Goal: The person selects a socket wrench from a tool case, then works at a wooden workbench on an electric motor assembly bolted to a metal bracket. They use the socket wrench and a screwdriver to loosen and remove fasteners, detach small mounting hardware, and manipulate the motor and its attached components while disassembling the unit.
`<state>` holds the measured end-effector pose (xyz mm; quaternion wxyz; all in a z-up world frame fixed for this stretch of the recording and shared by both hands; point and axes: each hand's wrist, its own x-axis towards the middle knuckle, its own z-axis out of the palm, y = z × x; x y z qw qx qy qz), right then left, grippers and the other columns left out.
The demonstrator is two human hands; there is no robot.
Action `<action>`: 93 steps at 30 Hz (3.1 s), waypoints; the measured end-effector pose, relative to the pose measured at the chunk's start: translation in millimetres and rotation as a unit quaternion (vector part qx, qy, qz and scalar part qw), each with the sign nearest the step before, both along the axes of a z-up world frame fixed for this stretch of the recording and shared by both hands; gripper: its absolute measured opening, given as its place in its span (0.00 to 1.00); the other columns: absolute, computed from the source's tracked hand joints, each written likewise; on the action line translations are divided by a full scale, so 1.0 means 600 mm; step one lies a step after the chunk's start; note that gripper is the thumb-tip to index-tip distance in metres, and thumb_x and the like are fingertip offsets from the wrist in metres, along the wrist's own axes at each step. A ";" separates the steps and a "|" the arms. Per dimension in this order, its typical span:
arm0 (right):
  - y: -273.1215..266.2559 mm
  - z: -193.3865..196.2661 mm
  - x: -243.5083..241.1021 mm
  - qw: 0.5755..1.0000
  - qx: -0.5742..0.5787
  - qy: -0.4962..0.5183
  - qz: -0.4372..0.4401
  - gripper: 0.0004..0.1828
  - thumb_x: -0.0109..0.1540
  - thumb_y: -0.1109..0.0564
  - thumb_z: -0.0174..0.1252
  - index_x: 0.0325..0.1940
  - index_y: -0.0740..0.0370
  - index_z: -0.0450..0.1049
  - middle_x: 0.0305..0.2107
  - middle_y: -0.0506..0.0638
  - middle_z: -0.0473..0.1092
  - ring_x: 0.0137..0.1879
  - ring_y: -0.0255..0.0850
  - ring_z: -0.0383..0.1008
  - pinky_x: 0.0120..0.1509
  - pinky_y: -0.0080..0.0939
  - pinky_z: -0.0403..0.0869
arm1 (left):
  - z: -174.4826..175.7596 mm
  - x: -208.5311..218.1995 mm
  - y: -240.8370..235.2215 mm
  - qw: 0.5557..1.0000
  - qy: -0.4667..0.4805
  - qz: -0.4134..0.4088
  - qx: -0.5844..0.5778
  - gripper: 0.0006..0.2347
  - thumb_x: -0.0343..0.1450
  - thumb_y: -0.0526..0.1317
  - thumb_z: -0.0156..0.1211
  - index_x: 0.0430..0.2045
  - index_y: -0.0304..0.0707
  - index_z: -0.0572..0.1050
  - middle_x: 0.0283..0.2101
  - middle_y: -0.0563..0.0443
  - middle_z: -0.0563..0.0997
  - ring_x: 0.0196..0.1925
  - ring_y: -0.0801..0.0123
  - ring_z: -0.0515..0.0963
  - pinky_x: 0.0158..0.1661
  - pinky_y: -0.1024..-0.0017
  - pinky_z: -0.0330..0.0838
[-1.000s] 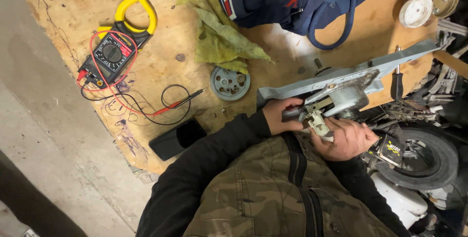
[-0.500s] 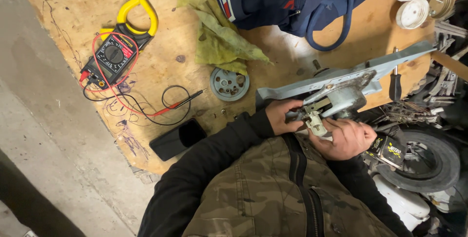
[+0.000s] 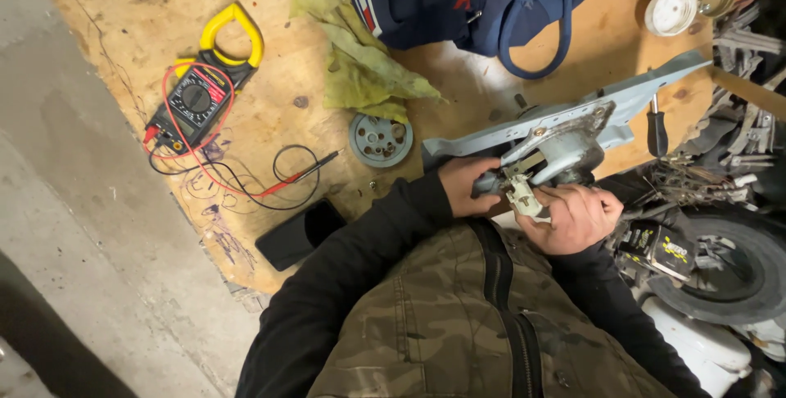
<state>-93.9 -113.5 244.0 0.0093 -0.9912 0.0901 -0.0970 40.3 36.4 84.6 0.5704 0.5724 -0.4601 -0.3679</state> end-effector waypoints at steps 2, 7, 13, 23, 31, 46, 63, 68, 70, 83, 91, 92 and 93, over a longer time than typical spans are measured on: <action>0.003 0.005 0.004 1.000 0.001 -0.003 -0.004 0.18 0.54 0.43 0.75 0.39 0.51 0.78 0.38 0.41 0.75 0.47 0.40 0.75 0.59 0.47 0.62 | 0.012 0.001 0.004 0.999 0.043 0.004 0.027 0.28 0.65 0.43 0.71 0.60 0.34 0.69 0.48 0.37 0.82 0.49 0.51 0.84 0.49 0.63 0.79; 0.014 0.010 0.009 1.000 -0.002 -0.023 -0.013 0.19 0.54 0.41 0.76 0.39 0.51 0.78 0.37 0.42 0.74 0.45 0.41 0.75 0.59 0.47 0.61 | -0.037 -0.027 0.002 0.987 0.146 0.005 0.064 0.30 0.65 0.44 0.73 0.61 0.36 0.69 0.52 0.41 0.81 0.55 0.60 0.82 0.55 0.64 0.77; 0.032 0.012 0.008 0.999 0.000 -0.038 -0.025 0.20 0.56 0.40 0.76 0.40 0.52 0.78 0.36 0.42 0.73 0.46 0.42 0.74 0.61 0.48 0.61 | -0.056 -0.041 -0.003 0.978 0.203 0.014 0.042 0.32 0.63 0.45 0.74 0.62 0.36 0.67 0.56 0.43 0.79 0.58 0.62 0.79 0.56 0.63 0.74; 0.048 0.006 0.008 0.999 0.006 -0.039 -0.032 0.20 0.54 0.42 0.79 0.36 0.53 0.77 0.34 0.43 0.71 0.47 0.44 0.74 0.60 0.49 0.61 | -0.006 -0.034 0.005 0.990 0.041 0.126 -0.048 0.29 0.65 0.44 0.74 0.57 0.30 0.70 0.47 0.38 0.83 0.49 0.56 0.85 0.48 0.65 0.79; 0.045 0.016 0.006 0.997 0.021 -0.060 -0.034 0.19 0.52 0.45 0.79 0.35 0.53 0.77 0.32 0.45 0.71 0.45 0.45 0.73 0.60 0.49 0.62 | -0.017 -0.030 -0.001 0.992 0.068 0.097 -0.032 0.25 0.66 0.46 0.72 0.54 0.30 0.74 0.45 0.40 0.85 0.46 0.60 0.87 0.47 0.68 0.80; 0.028 0.037 -0.035 0.996 0.037 -0.080 -0.026 0.30 0.48 0.46 0.81 0.48 0.58 0.77 0.45 0.50 0.72 0.56 0.50 0.70 0.67 0.52 0.64 | -0.012 -0.033 -0.003 0.995 0.052 0.089 0.010 0.25 0.64 0.44 0.72 0.54 0.32 0.73 0.42 0.41 0.84 0.43 0.59 0.86 0.46 0.66 0.80; 0.070 0.037 -0.074 0.992 0.067 -0.080 -0.069 0.26 0.57 0.55 0.73 0.57 0.65 0.75 0.47 0.55 0.74 0.52 0.50 0.74 0.58 0.46 0.68 | 0.235 0.075 -0.014 0.841 -0.521 0.137 0.045 0.49 0.47 0.50 0.75 0.64 0.29 0.59 0.66 0.30 0.64 0.66 0.35 0.69 0.61 0.45 0.67; 0.077 0.028 -0.053 0.995 0.027 -0.039 -0.091 0.29 0.57 0.54 0.69 0.61 0.69 0.74 0.48 0.55 0.76 0.49 0.46 0.76 0.59 0.45 0.70 | 0.189 0.088 -0.022 0.880 -0.473 0.028 0.025 0.49 0.51 0.51 0.72 0.65 0.16 0.57 0.61 0.26 0.66 0.53 0.41 0.72 0.49 0.53 0.69; 0.074 0.022 -0.050 0.994 0.013 -0.034 -0.098 0.28 0.58 0.53 0.69 0.59 0.68 0.75 0.45 0.53 0.77 0.45 0.44 0.76 0.56 0.45 0.70 | 0.179 0.087 -0.023 0.873 -0.484 0.052 0.004 0.48 0.52 0.51 0.71 0.65 0.17 0.58 0.60 0.28 0.67 0.52 0.43 0.72 0.48 0.54 0.70; 0.091 0.033 -0.036 0.992 0.000 -0.038 -0.120 0.24 0.59 0.53 0.67 0.58 0.64 0.76 0.43 0.51 0.76 0.44 0.43 0.75 0.53 0.45 0.67 | 0.177 0.088 -0.018 0.868 -0.491 0.076 -0.019 0.44 0.57 0.49 0.72 0.64 0.19 0.60 0.60 0.32 0.67 0.54 0.46 0.72 0.50 0.57 0.71; 0.084 0.035 -0.039 0.991 -0.084 0.031 -0.100 0.25 0.57 0.58 0.65 0.60 0.56 0.76 0.38 0.44 0.73 0.43 0.39 0.72 0.54 0.43 0.66 | 0.165 0.092 -0.018 0.872 -0.487 0.047 0.021 0.47 0.55 0.50 0.75 0.65 0.21 0.58 0.60 0.33 0.67 0.54 0.48 0.72 0.52 0.56 0.71; 0.082 0.042 -0.035 0.990 -0.103 0.040 -0.084 0.25 0.57 0.56 0.65 0.59 0.55 0.77 0.36 0.43 0.72 0.42 0.39 0.72 0.53 0.43 0.65 | 0.166 0.097 -0.021 0.870 -0.490 0.043 0.023 0.47 0.55 0.50 0.75 0.66 0.22 0.58 0.60 0.33 0.68 0.53 0.48 0.72 0.52 0.57 0.71; 0.083 0.044 -0.033 0.990 -0.103 0.040 -0.086 0.25 0.57 0.56 0.65 0.59 0.55 0.77 0.36 0.43 0.72 0.42 0.39 0.72 0.53 0.43 0.65 | 0.172 0.102 -0.020 0.870 -0.491 0.041 0.021 0.47 0.55 0.50 0.75 0.66 0.22 0.58 0.60 0.33 0.68 0.53 0.48 0.72 0.52 0.57 0.71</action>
